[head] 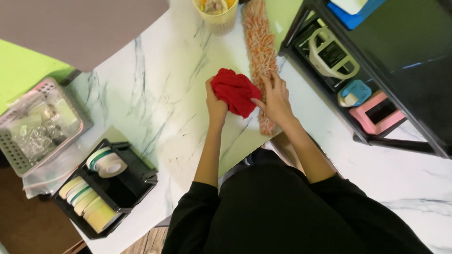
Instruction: Organizing various print shop supplies and tools into bins and onto storage shelves.
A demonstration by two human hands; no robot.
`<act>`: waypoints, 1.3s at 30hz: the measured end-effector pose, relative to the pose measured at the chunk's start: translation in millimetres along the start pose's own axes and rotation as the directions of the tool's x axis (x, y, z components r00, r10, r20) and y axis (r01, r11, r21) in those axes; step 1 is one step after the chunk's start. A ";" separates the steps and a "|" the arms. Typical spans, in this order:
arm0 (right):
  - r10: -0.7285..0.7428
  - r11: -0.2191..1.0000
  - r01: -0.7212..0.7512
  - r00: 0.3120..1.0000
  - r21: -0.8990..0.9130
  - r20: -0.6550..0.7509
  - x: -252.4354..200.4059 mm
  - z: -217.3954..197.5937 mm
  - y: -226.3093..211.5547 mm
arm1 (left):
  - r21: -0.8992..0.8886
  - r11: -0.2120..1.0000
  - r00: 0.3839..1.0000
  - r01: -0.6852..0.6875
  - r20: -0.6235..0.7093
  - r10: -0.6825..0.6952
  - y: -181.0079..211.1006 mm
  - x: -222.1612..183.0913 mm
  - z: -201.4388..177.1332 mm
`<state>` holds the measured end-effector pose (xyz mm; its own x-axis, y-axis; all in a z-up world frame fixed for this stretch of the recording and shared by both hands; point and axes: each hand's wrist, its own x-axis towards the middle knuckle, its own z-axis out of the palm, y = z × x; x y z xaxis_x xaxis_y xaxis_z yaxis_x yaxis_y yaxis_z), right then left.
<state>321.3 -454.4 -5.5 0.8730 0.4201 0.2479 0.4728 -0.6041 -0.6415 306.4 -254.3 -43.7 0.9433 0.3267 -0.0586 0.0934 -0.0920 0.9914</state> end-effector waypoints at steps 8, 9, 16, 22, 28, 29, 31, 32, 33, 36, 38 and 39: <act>0.524 0.835 -0.544 0.831 0.078 0.184 -19.7 -6.7 59.3 | -0.406 0.909 0.995 0.094 0.011 -0.098 -31.9 33.0 49.0; 0.529 0.833 -0.548 0.830 0.080 0.177 -27.7 -13.7 64.7 | -0.404 0.910 0.995 0.095 0.019 -0.095 -22.3 32.5 50.9; 0.318 0.937 -0.275 0.926 -0.214 0.202 -59.6 -50.3 93.5 | -0.257 0.965 0.999 -0.042 -0.031 0.035 7.4 34.2 74.4; 0.479 0.868 -0.482 0.748 -0.120 0.459 -72.0 -57.9 89.4 | 0.076 0.986 0.953 -0.149 0.276 0.123 -23.3 34.3 98.4; 0.298 0.941 -0.335 0.894 0.057 0.335 -96.4 -83.7 85.1 | 0.452 0.789 0.739 -0.416 0.673 0.005 12.9 30.0 102.3; 0.236 0.956 -0.269 0.943 0.118 0.234 -101.3 -91.7 79.6 | 0.502 0.764 0.720 -0.404 0.690 -0.073 24.6 30.8 104.3; 0.398 0.883 -0.433 0.895 0.182 0.200 -113.8 -102.5 76.3 | 0.538 0.711 0.753 -0.452 0.657 -0.019 50.2 30.3 112.5; 0.535 0.782 -0.568 0.823 0.255 0.191 -121.8 -108.0 74.2 | 0.582 0.657 0.792 -0.479 0.609 0.038 62.7 29.1 117.7; 0.553 0.774 -0.579 0.815 0.257 0.172 -129.6 -111.1 74.5 | 0.567 0.656 0.775 -0.497 0.631 0.042 55.1 36.5 124.6; 0.571 0.789 -0.579 0.815 0.208 0.101 -155.0 -117.1 72.2 | 0.490 0.699 0.812 -0.520 0.539 0.226 35.7 50.0 145.8; 0.653 0.704 -0.619 0.757 0.348 0.026 -167.9 -119.7 70.1 | 0.188 0.978 0.777 -0.085 0.627 -0.053 30.5 52.8 159.1; 0.665 0.697 -0.626 0.747 0.349 0.010 -176.9 -116.9 72.3 | 0.183 0.979 0.763 -0.091 0.645 -0.049 21.1 46.4 165.7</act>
<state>215.1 -651.5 -10.9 0.9651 -0.0815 -0.2489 -0.2586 -0.4483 -0.8557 404.9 -397.0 -45.0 0.9203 -0.3527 -0.1693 0.0639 -0.2916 0.9544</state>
